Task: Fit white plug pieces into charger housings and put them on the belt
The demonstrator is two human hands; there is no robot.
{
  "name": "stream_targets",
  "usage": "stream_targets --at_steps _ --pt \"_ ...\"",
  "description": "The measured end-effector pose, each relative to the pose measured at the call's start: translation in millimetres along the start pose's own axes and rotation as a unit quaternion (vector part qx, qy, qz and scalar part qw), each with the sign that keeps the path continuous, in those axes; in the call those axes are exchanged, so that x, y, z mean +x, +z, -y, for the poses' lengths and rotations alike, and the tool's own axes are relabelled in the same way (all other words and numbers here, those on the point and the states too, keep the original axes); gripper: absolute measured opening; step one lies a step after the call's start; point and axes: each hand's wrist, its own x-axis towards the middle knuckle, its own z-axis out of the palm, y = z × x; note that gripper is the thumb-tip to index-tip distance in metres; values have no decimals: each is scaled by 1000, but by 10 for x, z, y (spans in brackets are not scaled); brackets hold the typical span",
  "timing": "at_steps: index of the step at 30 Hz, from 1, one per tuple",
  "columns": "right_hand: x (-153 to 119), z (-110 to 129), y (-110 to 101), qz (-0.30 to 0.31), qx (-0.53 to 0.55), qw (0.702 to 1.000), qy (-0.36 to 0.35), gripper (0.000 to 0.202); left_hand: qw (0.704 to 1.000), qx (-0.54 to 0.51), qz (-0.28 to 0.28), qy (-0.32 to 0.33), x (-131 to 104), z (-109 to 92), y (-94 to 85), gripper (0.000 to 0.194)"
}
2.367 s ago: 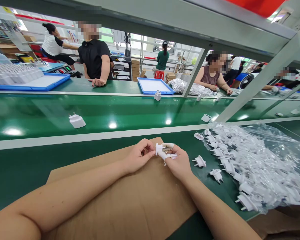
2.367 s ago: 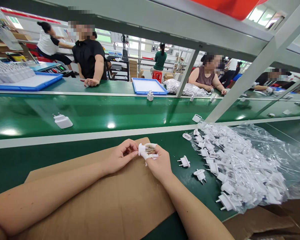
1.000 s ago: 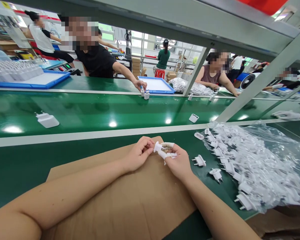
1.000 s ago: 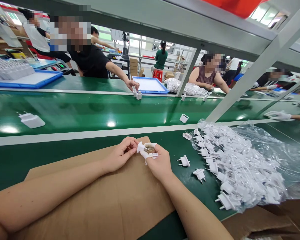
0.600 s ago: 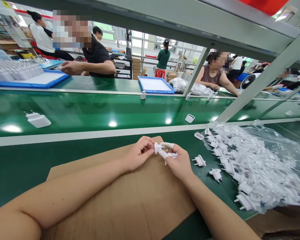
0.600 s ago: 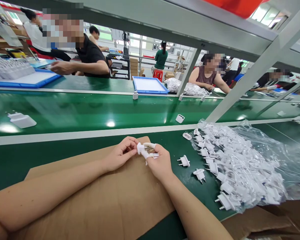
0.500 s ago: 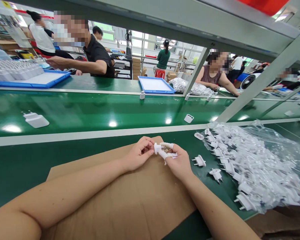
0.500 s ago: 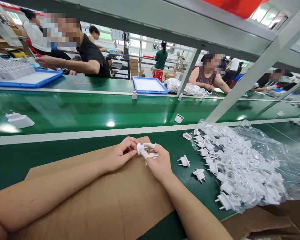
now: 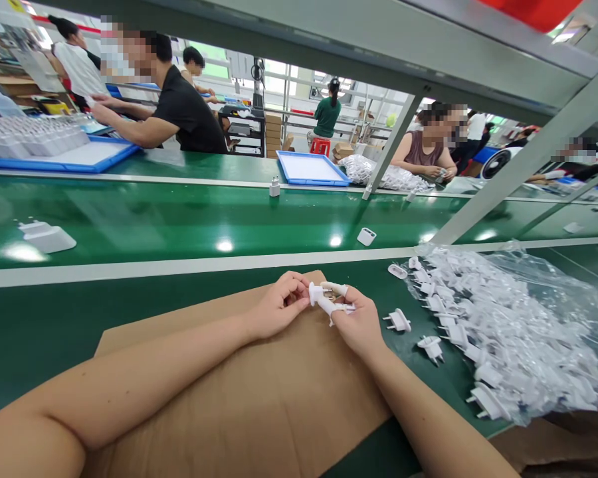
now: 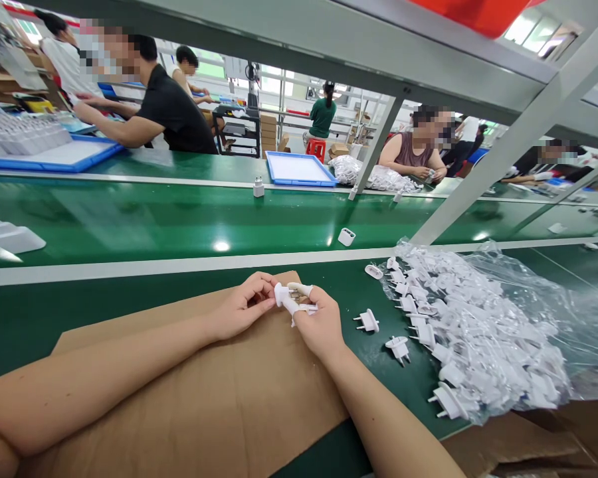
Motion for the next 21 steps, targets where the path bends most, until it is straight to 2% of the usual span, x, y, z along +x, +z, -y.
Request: stream_targets --at_steps 10,16,18,21 --pt "5 -33 6 4 -7 1000 -11 40 1000 3 -2 5 5 -41 -7 13" --pt "48 33 -151 -28 -104 989 -99 28 999 -5 -35 -7 27 41 -4 15" --pt "42 71 -208 -2 -162 981 -103 27 998 -10 -50 -29 43 84 -1 20" --pt "1 113 -231 87 -276 955 -70 31 997 -23 -57 -52 49 107 11 23"
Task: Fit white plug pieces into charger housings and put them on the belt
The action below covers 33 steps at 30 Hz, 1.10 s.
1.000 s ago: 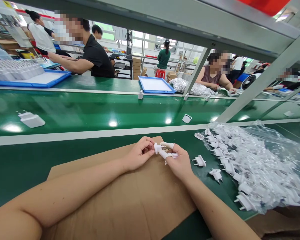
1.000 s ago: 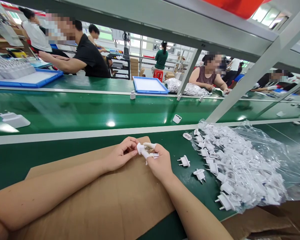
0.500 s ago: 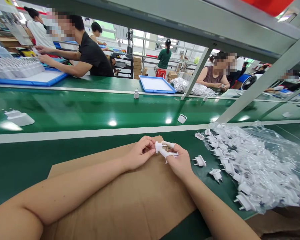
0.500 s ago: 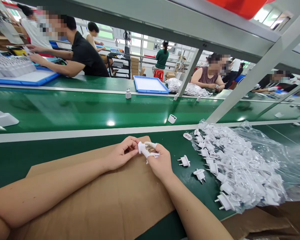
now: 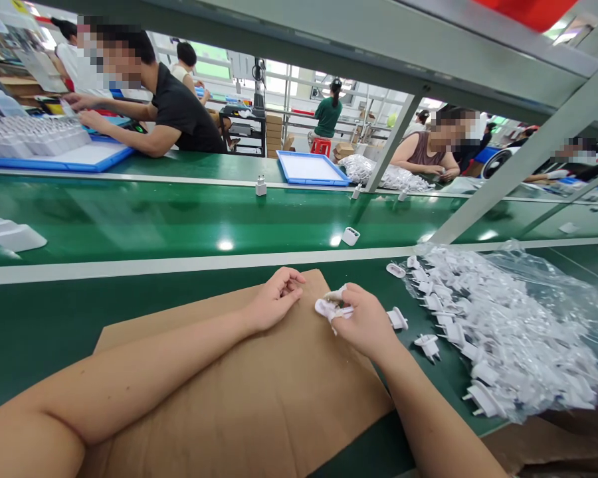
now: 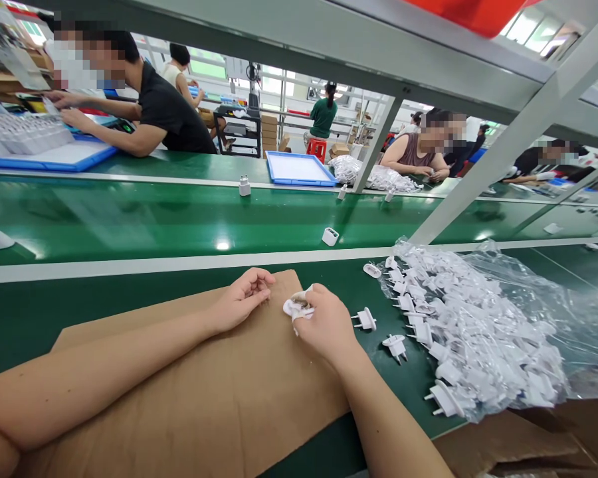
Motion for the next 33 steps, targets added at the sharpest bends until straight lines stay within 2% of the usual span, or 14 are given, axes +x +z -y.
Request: stream_targets --at_steps 3,6,8,10,13,15,17,19,22,25,28,30,33 --pt "-27 49 22 72 -73 995 21 22 1000 4 -13 -14 -35 -18 17 24" --pt "-16 76 41 84 -83 993 23 14 999 32 -17 -40 -32 -43 16 27" --pt "1 68 50 88 -75 993 22 14 995 73 -11 -68 74 -65 2 30" --pt "14 43 63 87 -58 994 20 18 989 135 -28 -56 305 -97 -14 28" --pt "26 3 86 76 -17 996 31 32 968 236 -67 59 849 -152 -13 22" --pt "34 -11 90 76 3 996 41 35 946 302 -40 113 1253 -171 24 30" --pt "45 -13 85 80 11 996 40 32 931 348 2 114 1609 -160 91 48" --pt "56 -5 84 79 20 996 33 28 928 361 34 91 1872 -116 176 62" --pt "65 12 110 77 28 996 20 28 934 348 49 65 2069 -4 290 59" --pt "73 4 140 82 35 996 -3 33 940 339 26 39 2076 90 341 38" --pt "100 -60 104 60 82 995 -9 35 944 330 -4 26 1913 75 314 24" --pt "132 -120 32 0 142 990 13 34 946 322 -9 24 1675 -2 257 24" --pt "174 -163 -109 -97 240 964 56 29 960 280 3 10 1104 -172 149 26"
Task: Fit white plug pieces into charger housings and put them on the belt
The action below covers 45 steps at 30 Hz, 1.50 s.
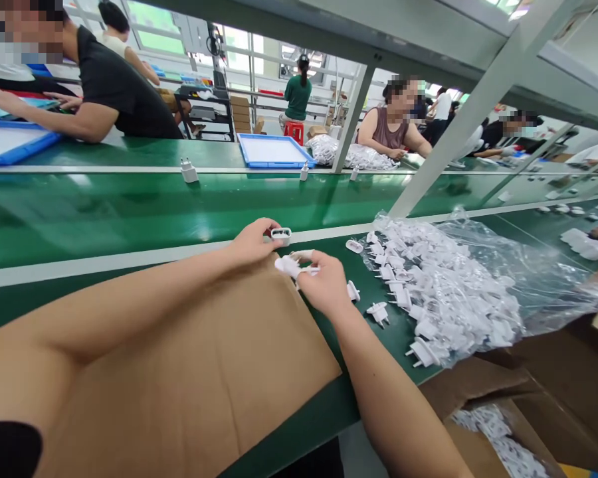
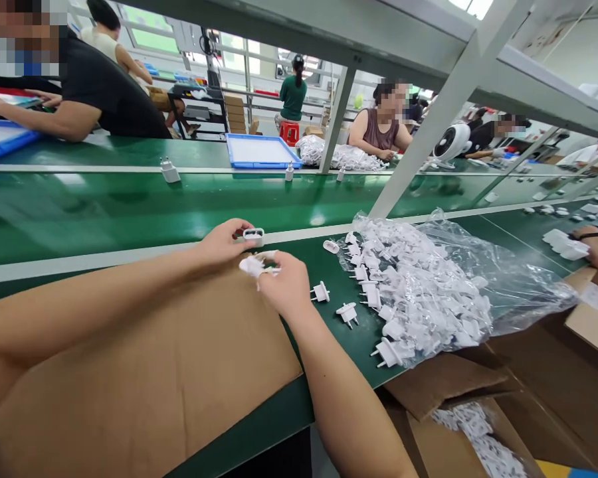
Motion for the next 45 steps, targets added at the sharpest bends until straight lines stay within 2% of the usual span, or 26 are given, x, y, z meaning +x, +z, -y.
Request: stream_targets --at_steps 2,5,7,9,11,14,17,20,26,30,32,35,37,39,41,43,45 --pt "11 67 -47 -27 60 998 26 33 998 -43 35 -4 -454 -71 -106 30" --pt "-36 185 -23 -12 130 988 80 40 995 -68 73 16 -1041 -152 -173 31" --pt "-88 225 36 22 152 982 106 40 993 -80 78 39 -1280 -168 -151 28" --pt "-139 215 102 55 136 983 107 40 992 -99 64 44 -1393 -155 -100 33" --pt "-185 172 151 63 76 993 64 36 991 -126 39 26 -1418 -127 -50 43" --pt "-245 110 176 54 -52 994 -82 27 987 -160 32 4 -1392 -85 -15 40" --pt "-284 96 168 61 -156 962 -214 28 986 -165 39 10 -1366 -59 -17 32" --pt "-291 99 159 79 -216 936 -265 35 987 -156 38 22 -1355 -38 -17 32" --pt "-261 126 148 103 -287 915 -263 38 990 -131 24 46 -1372 -12 6 29" --pt "-237 188 147 111 -314 910 -247 36 991 -56 -14 123 -1413 -13 30 36" --pt "-221 200 153 112 -298 921 -223 32 986 34 -24 161 -1427 -9 47 42" --pt "-210 167 179 111 -227 956 -148 28 966 173 -33 187 -1433 -6 60 56" --pt "-221 117 214 102 -169 975 -103 29 960 202 -35 190 -1430 -18 51 61" --pt "-233 62 258 92 -121 986 -71 29 968 168 -24 183 -1413 -42 22 57" --pt "-223 18 286 95 -85 991 -39 30 985 84 19 152 -1366 -68 -27 49" --pt "-175 -1 251 108 -69 992 -16 41 994 -5 63 88 -1274 -74 -96 42" --pt "-109 12 113 88 -85 992 -20 57 997 -44 56 11 -1124 -36 -188 40"
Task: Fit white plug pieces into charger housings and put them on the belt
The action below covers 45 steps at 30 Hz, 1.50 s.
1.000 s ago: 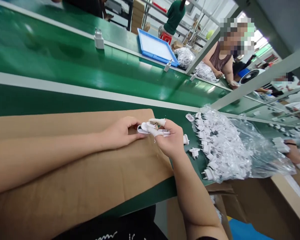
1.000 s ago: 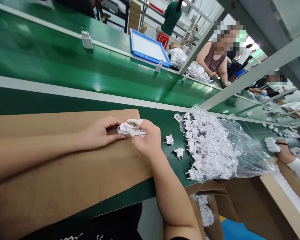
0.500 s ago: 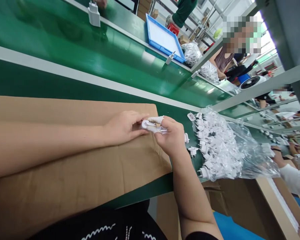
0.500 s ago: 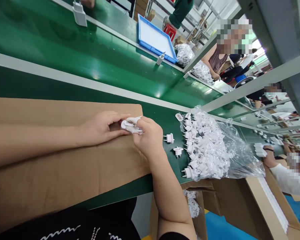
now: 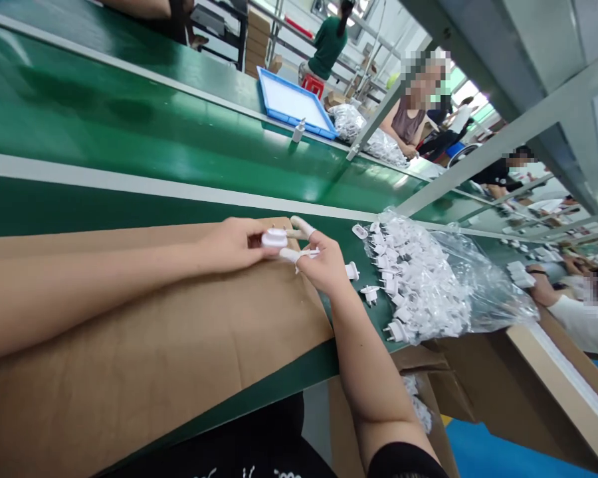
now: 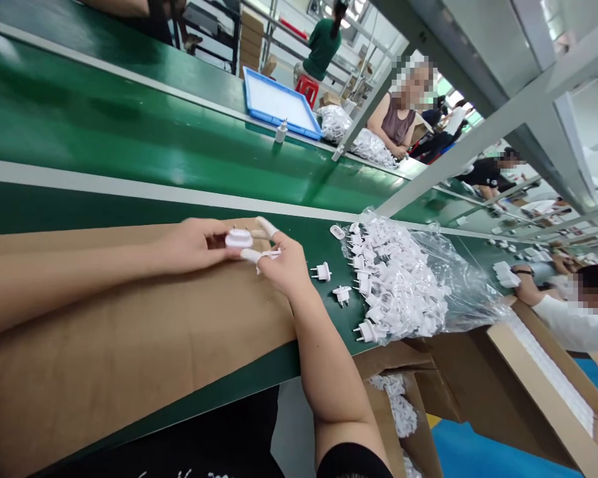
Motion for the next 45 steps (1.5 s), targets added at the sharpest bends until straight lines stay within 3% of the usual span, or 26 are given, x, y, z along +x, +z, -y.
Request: stream_targets --at_steps 3,5,8,10,12,14,16,18,21,24,27,29,31,33,35,37,41,45 --pt "-16 -16 -386 -100 -132 986 -4 54 991 33 -95 -93 285 173 -229 41" --pt "-79 -43 -647 -133 -294 946 31 42 976 72 -152 -136 483 365 -406 42" --pt "-160 -120 -869 -61 -463 880 92 48 958 106 -204 -168 710 682 -658 40" --pt "-169 -173 -891 -1 -506 855 114 48 953 111 -204 -195 794 842 -786 40" --pt "-155 -198 -859 25 -512 848 136 42 950 111 -182 -226 820 915 -869 46" --pt "-138 -186 -816 10 -493 859 138 36 941 138 -195 -241 777 884 -901 66" --pt "-124 -139 -777 -28 -454 885 102 30 926 183 -246 -219 647 758 -877 84" --pt "-102 -71 -727 -61 -396 915 40 22 928 213 -262 -159 425 578 -787 82" --pt "-12 45 -577 -54 -281 958 -19 15 969 212 -123 -42 -5 331 -535 73" --pt "161 147 -324 -1 -121 993 -17 27 978 206 30 29 -337 184 -222 96" --pt "329 197 -24 43 24 999 11 31 971 195 120 70 -418 51 49 100" --pt "381 175 165 12 94 995 20 24 967 190 143 92 -374 -38 174 100" --pt "385 101 318 -54 142 988 12 23 970 175 132 106 -315 -91 245 95" --pt "370 -7 418 -95 162 982 7 25 983 126 87 105 -278 -82 269 76" --pt "363 -116 471 -98 179 979 24 26 996 48 22 71 -264 -25 260 48" --pt "372 -197 493 -80 190 977 46 27 999 -37 -36 18 -251 42 237 32" --pt "404 -270 506 -44 153 986 41 28 984 -137 -104 -37 -192 101 194 32" --pt "402 -305 509 -38 147 987 42 27 979 -162 -109 -59 -150 86 159 34"
